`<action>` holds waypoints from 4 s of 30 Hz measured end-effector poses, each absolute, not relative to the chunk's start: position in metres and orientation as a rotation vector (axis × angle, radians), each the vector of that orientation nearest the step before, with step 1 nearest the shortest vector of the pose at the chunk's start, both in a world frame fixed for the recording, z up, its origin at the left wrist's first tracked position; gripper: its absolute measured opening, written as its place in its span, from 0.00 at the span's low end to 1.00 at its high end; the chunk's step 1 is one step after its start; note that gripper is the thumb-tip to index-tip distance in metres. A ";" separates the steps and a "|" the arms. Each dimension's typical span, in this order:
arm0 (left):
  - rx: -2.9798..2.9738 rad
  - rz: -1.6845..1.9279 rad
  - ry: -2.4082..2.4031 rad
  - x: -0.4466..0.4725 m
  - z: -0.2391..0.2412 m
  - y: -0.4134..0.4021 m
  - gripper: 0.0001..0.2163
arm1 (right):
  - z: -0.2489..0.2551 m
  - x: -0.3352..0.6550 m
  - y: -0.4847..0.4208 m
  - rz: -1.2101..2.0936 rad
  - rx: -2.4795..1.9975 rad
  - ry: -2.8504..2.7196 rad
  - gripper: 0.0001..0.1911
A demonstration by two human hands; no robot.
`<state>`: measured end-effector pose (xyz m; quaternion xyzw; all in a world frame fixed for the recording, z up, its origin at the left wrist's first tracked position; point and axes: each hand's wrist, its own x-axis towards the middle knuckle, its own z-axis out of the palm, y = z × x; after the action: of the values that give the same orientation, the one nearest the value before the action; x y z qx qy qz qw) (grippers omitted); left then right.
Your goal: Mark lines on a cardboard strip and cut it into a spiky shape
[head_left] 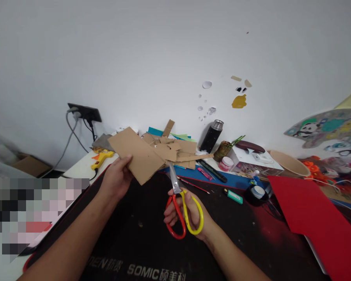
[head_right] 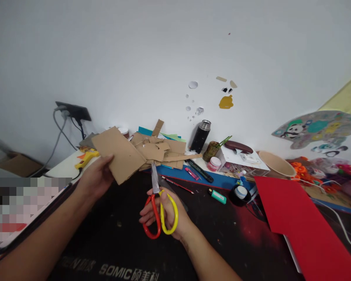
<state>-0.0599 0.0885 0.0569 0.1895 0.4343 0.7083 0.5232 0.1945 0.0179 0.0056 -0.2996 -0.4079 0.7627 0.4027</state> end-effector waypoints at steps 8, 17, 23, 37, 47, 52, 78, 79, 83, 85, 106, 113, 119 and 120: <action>0.493 1.755 1.017 -0.059 0.056 0.088 0.07 | 0.003 0.191 0.012 1.970 -0.709 -1.108 0.52; 0.496 1.807 0.957 -0.056 0.066 0.084 0.13 | 0.004 0.190 0.010 2.120 -0.591 -1.225 0.52; 0.553 1.819 0.944 -0.053 0.069 0.083 0.17 | 0.010 0.191 0.007 1.916 -0.749 -1.406 0.45; 0.367 1.794 0.960 -0.051 0.063 0.086 0.06 | 0.016 0.185 0.008 1.962 -0.753 -1.285 0.44; 0.487 1.449 1.039 -0.041 0.062 0.075 0.07 | 0.010 0.185 0.012 2.112 -0.826 -1.132 0.51; 0.620 1.239 0.994 -0.037 0.058 0.068 0.11 | 0.009 0.186 0.013 2.138 -0.807 -1.152 0.54; 0.547 1.564 1.015 -0.039 0.072 0.071 0.06 | 0.014 0.182 0.005 2.108 -0.766 -1.205 0.46; 0.568 1.627 1.023 -0.043 0.070 0.074 0.06 | 0.016 0.182 0.004 2.092 -0.788 -1.224 0.47; 0.625 1.812 1.102 -0.056 0.068 0.082 0.06 | 0.022 0.181 0.000 2.029 -0.845 -1.291 0.46; 0.629 1.848 1.118 -0.060 0.069 0.084 0.05 | 0.023 0.181 -0.002 1.999 -0.859 -1.310 0.46; 0.808 1.711 1.099 -0.037 0.076 0.065 0.11 | 0.034 0.181 -0.012 1.771 -0.991 -1.564 0.40; 0.907 1.704 1.146 -0.037 0.078 0.059 0.14 | 0.040 0.181 -0.014 1.731 -1.021 -1.633 0.37; 0.955 1.704 1.199 -0.035 0.080 0.054 0.15 | 0.048 0.180 -0.015 1.709 -1.062 -1.677 0.33; 0.962 1.705 1.205 -0.035 0.080 0.054 0.15 | 0.049 0.179 -0.015 1.706 -1.066 -1.677 0.33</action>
<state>-0.0349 0.0539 0.0802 0.3820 0.4783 0.6768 0.4090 0.1795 -0.0152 0.0486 -0.3932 -0.6184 0.6294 0.2584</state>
